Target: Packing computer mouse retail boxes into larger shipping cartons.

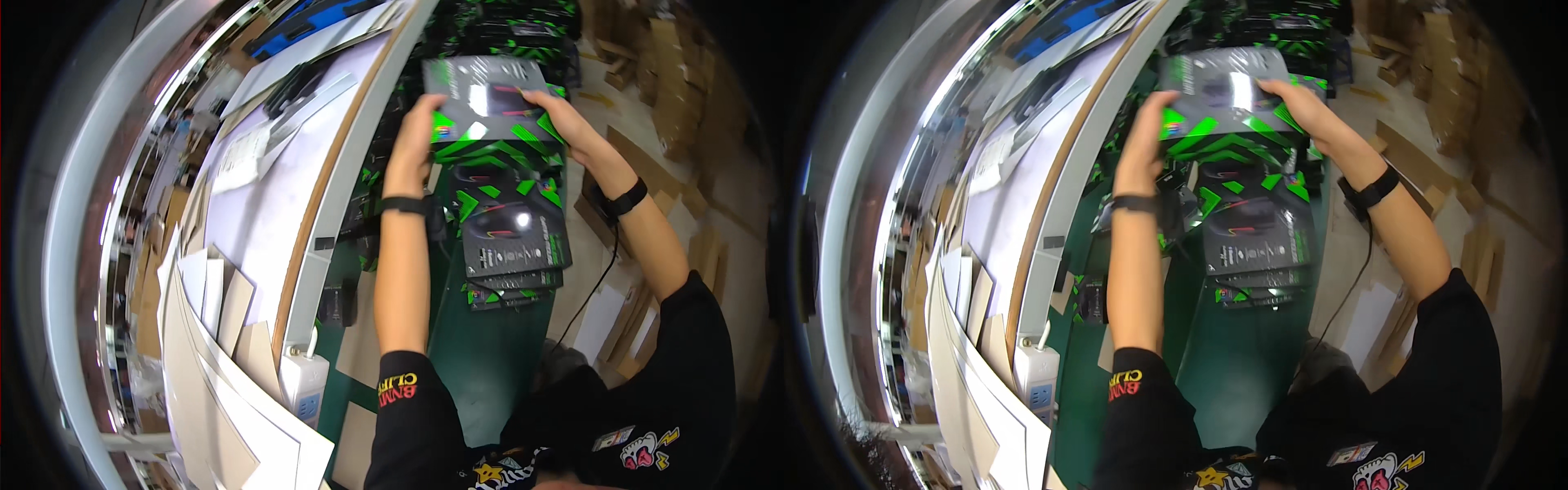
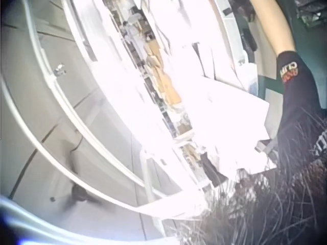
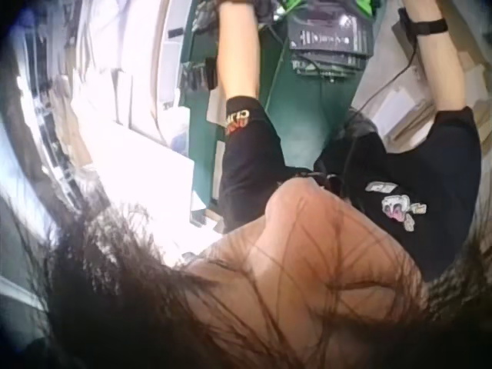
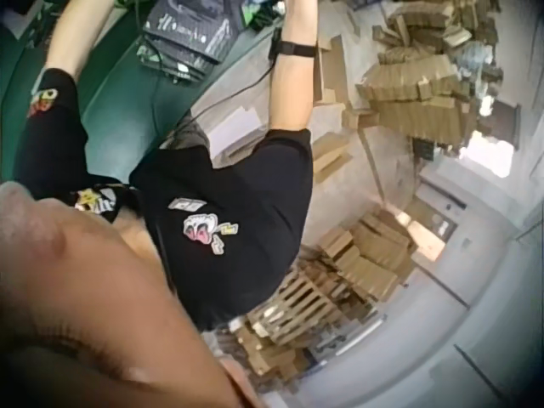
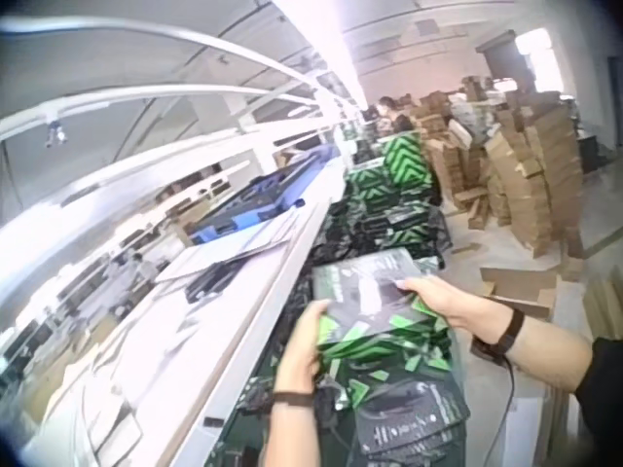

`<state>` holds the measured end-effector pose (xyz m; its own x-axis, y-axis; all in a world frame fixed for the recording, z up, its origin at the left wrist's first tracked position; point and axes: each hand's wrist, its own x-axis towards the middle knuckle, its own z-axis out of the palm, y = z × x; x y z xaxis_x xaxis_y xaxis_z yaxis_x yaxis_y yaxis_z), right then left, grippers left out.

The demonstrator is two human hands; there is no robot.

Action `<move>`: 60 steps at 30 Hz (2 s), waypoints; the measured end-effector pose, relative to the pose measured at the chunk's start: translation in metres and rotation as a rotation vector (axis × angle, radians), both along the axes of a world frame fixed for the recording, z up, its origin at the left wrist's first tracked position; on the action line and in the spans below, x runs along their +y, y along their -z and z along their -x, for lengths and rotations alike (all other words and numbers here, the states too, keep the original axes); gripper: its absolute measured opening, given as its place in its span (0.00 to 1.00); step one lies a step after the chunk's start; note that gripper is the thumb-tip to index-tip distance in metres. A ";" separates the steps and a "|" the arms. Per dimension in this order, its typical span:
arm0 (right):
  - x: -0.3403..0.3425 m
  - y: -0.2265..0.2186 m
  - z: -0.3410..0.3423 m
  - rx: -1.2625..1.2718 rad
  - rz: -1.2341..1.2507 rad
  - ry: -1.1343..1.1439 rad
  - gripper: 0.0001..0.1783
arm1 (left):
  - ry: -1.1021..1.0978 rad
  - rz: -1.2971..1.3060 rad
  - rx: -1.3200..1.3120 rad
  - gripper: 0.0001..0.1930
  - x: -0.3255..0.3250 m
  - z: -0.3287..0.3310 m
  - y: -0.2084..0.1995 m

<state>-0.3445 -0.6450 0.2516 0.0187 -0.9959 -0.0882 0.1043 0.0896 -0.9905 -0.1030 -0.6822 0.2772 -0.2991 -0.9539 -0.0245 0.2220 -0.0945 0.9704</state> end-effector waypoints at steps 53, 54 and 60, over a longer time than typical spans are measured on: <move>0.041 0.332 -0.321 -0.471 -0.365 0.440 0.22 | -0.331 -0.168 0.126 0.39 0.040 -0.210 0.356; 0.039 0.335 -0.319 -0.510 -0.424 0.461 0.23 | -0.330 -0.143 -0.037 0.42 0.030 -0.194 0.349; -0.006 0.345 -0.333 -0.638 -0.387 0.582 0.26 | -0.423 -0.525 -0.003 0.17 -0.036 -0.184 0.344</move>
<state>-0.0113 -0.6512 -0.0933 -0.3129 -0.7676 -0.5593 0.7477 0.1640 -0.6435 0.0814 -0.7187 -0.0670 0.0986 -0.8500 -0.5176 0.3416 -0.4596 0.8198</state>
